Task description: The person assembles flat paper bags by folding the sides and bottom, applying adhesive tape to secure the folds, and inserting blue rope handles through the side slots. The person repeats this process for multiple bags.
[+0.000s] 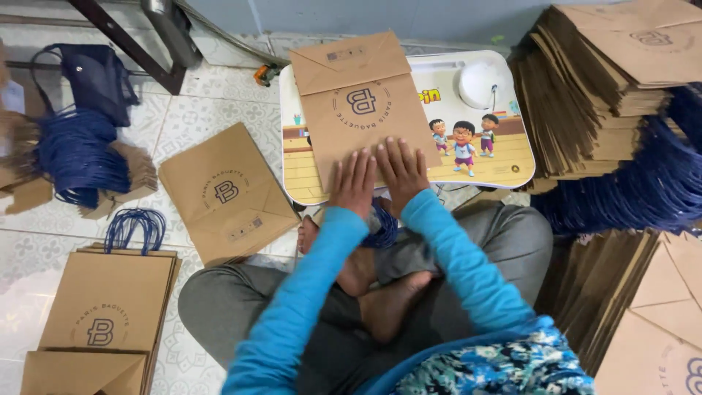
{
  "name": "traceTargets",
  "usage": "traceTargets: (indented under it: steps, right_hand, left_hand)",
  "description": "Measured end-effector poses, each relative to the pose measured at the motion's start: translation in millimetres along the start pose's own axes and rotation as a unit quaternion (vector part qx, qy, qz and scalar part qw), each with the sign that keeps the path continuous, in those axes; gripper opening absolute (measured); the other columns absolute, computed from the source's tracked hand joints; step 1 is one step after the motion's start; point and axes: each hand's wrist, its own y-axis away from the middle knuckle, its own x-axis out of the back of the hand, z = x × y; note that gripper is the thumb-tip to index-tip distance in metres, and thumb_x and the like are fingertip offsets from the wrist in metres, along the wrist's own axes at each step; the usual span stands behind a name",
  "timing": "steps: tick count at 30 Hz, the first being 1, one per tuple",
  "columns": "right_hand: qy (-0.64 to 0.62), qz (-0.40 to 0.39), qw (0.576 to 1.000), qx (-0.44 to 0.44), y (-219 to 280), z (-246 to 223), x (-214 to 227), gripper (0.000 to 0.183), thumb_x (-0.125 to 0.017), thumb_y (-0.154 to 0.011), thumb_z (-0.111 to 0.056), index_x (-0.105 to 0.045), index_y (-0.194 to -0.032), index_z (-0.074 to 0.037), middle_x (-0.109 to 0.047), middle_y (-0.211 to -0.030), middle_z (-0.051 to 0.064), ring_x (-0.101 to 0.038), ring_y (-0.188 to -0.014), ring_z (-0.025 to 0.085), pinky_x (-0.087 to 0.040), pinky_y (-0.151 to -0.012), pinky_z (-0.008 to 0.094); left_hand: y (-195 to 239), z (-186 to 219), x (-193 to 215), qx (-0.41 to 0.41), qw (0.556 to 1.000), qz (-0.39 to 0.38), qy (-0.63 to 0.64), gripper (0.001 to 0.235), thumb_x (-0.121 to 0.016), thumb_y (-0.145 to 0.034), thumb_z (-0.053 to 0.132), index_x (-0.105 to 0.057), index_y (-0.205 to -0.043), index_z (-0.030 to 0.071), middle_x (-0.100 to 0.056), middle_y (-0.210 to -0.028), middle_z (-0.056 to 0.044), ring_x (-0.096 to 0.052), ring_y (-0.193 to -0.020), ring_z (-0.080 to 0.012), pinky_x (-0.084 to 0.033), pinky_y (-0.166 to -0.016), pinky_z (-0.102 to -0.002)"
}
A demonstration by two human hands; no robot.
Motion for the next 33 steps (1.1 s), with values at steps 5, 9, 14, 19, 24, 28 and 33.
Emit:
traceTargets:
  steps: [5, 9, 14, 19, 24, 28, 33]
  right_hand:
    - [-0.025, -0.060, 0.997, -0.039, -6.0, -1.5, -11.2, 0.135, -0.081, -0.071, -0.054, 0.003, -0.168, -0.013, -0.001, -0.171, 0.018, 0.000, -0.156, 0.044, -0.011, -0.124, 0.067]
    - [-0.047, -0.062, 0.995, 0.068, -7.7, 41.8, -0.6, 0.137, -0.063, -0.060, -0.084, -0.011, -0.169, -0.020, -0.015, -0.173, 0.003, -0.014, -0.159, 0.032, -0.017, -0.124, 0.060]
    - [-0.086, -0.164, 0.981, 0.053, -15.4, 35.2, 11.9, 0.121, -0.066, -0.075, -0.074, 0.001, -0.167, -0.033, -0.001, -0.174, -0.004, -0.001, -0.159, 0.036, -0.009, -0.122, 0.069]
    - [0.020, -0.199, 0.975, -0.096, -28.4, -11.2, 9.3, 0.137, -0.084, -0.075, -0.040, 0.018, -0.165, -0.026, 0.016, -0.173, 0.008, 0.009, -0.153, 0.053, -0.009, -0.116, 0.080]
    - [-0.232, -0.047, 0.961, 0.140, -17.4, 78.9, -22.3, 0.058, -0.054, -0.097, -0.073, -0.048, -0.152, -0.055, -0.041, -0.160, -0.025, -0.013, -0.158, 0.023, -0.014, -0.116, 0.062]
    - [-0.266, 0.053, 0.952, -0.141, -17.7, 93.9, 56.6, 0.039, -0.060, -0.099, -0.049, -0.070, -0.113, -0.014, -0.075, -0.090, 0.014, -0.072, -0.092, 0.043, -0.059, -0.083, 0.059]
    - [-0.169, 0.089, 0.969, -0.158, -0.2, 108.5, -40.4, 0.055, -0.070, -0.088, -0.041, -0.066, -0.140, -0.023, -0.073, -0.111, 0.006, -0.070, -0.109, 0.028, -0.059, -0.094, 0.046]
  left_hand:
    - [2.9, 3.5, 19.0, 0.020, 1.000, 0.012, -0.005, 0.077, -0.055, -0.104, 0.016, -0.011, -0.167, 0.014, -0.006, -0.174, -0.014, -0.013, -0.160, -0.0359, -0.016, -0.132, -0.055]
    - [9.1, -32.4, 32.7, 0.022, 0.993, -0.063, 0.094, 0.099, -0.066, -0.093, 0.024, -0.001, -0.168, 0.027, 0.001, -0.175, -0.010, -0.004, -0.161, -0.0377, -0.009, -0.132, -0.061]
    - [7.4, -23.4, 3.4, 0.079, 0.994, 0.066, -0.023, 0.073, -0.051, -0.101, 0.012, -0.016, -0.165, 0.014, -0.013, -0.172, -0.015, -0.014, -0.157, -0.0389, -0.012, -0.129, -0.061]
    - [-8.5, -0.2, -30.4, 0.127, 0.987, 0.087, -0.044, 0.080, -0.055, -0.101, 0.021, -0.012, -0.165, 0.001, -0.010, -0.171, -0.027, -0.013, -0.155, -0.0529, -0.013, -0.130, -0.064]
    - [41.1, -29.7, 46.3, -0.013, 0.995, -0.077, 0.066, 0.112, -0.068, -0.084, 0.047, 0.004, -0.168, 0.025, 0.014, -0.174, -0.007, 0.007, -0.158, -0.0474, -0.001, -0.129, -0.066]
    - [63.0, -52.3, 57.2, -0.049, 0.947, 0.191, 0.254, 0.020, -0.074, -0.094, 0.041, -0.083, -0.092, 0.023, -0.081, -0.103, 0.004, -0.075, -0.106, -0.0234, -0.061, -0.096, -0.042]
    - [88.3, -27.4, 59.1, 0.367, 0.826, 0.300, 0.305, 0.031, -0.082, -0.089, 0.027, -0.057, -0.105, 0.026, -0.052, -0.098, 0.010, -0.067, -0.078, -0.0173, -0.060, -0.057, -0.038]
